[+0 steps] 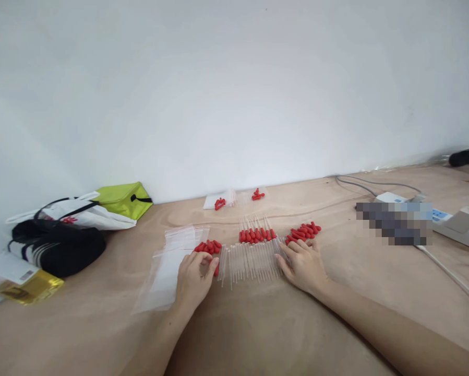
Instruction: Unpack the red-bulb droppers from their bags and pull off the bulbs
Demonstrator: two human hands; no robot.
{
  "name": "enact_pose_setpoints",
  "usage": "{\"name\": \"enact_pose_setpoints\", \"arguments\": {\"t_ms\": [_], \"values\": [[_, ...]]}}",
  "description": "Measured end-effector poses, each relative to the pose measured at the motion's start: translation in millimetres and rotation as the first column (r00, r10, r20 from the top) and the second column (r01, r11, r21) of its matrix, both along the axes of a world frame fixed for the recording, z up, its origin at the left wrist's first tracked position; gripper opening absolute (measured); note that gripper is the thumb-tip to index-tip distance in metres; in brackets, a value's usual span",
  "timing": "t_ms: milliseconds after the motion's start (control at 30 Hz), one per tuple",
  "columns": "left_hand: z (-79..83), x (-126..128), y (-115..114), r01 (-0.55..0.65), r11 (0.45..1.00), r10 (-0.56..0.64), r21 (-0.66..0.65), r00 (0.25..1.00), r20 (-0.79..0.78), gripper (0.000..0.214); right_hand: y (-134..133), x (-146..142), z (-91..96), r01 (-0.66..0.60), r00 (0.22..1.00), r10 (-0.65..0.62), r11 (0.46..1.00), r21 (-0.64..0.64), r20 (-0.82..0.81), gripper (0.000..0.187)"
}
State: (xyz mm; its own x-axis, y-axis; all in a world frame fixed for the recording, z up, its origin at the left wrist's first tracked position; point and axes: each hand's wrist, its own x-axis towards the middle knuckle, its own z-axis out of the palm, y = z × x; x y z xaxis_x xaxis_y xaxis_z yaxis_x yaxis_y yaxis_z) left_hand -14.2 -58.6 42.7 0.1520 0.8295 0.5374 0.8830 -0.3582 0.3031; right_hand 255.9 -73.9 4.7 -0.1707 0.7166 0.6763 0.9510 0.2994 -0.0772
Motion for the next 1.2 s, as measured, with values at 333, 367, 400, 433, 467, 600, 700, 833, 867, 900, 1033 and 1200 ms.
{"name": "enact_pose_setpoints", "arguments": {"t_ms": [333,367,400,433,467,600,700,833,867,900,1033,1200], "values": [[8.8,60.1,34.2,0.002,0.986,-0.034,-0.164,0.981,-0.191,0.019,1.2,2.7,1.7,-0.04,0.998,0.038,0.998,-0.044,-0.049,0.034],[10.3,65.3,40.0,-0.041,0.979,0.002,-0.199,0.982,-0.189,0.022,2.2,3.5,1.4,-0.038,0.997,0.035,0.998,-0.042,-0.074,0.033],[11.4,69.7,45.5,-0.079,0.971,0.036,-0.226,0.982,-0.188,0.024,3.3,4.5,1.1,-0.034,0.995,0.03,0.999,-0.037,-0.1,0.032],[12.1,73.2,50.4,-0.116,0.962,0.07,-0.248,0.98,-0.185,0.027,4.3,5.4,0.7,-0.029,0.992,0.025,0.999,-0.03,-0.125,0.032],[12.3,75.9,54.7,-0.145,0.954,0.098,-0.263,0.978,-0.182,0.03,5.4,6.3,0.2,-0.022,0.989,0.019,1.0,-0.02,-0.144,0.031],[11.5,82.1,65.1,-0.216,0.916,0.162,-0.338,0.97,-0.182,0.034,8.4,8.5,-1.2,-0.001,0.984,0.002,1.0,0.005,-0.177,0.029],[11.3,84.8,68.8,-0.24,0.888,0.178,-0.392,0.966,-0.189,0.031,9.2,8.5,-1.3,0.007,0.981,-0.004,1.0,0.014,-0.192,0.027],[14.0,85.5,72.1,-0.257,0.875,0.194,-0.41,0.963,-0.189,0.029,9.8,8.5,-1.4,0.007,0.977,-0.004,1.0,0.016,-0.212,0.025],[15.6,84.5,71.6,-0.253,0.877,0.192,-0.409,0.964,-0.186,0.03,10.2,8.8,-1.7,0.004,0.976,0.0,1.0,0.017,-0.219,0.024],[17.7,82.9,70.0,-0.243,0.881,0.183,-0.406,0.966,-0.182,0.03,10.7,9.2,-2.2,-0.001,0.974,0.005,1.0,0.019,-0.228,0.024],[26.4,69.3,49.2,-0.134,0.923,0.084,-0.361,0.985,-0.152,0.027,11.8,10.4,-4.3,-0.075,0.955,0.086,0.996,0.05,-0.283,0.019],[17.2,45.7,4.4,0.205,0.974,-0.223,-0.1,0.95,-0.218,0.019,2.5,5.8,1.8,-0.223,0.924,0.267,0.958,0.181,-0.276,0.021]]}}
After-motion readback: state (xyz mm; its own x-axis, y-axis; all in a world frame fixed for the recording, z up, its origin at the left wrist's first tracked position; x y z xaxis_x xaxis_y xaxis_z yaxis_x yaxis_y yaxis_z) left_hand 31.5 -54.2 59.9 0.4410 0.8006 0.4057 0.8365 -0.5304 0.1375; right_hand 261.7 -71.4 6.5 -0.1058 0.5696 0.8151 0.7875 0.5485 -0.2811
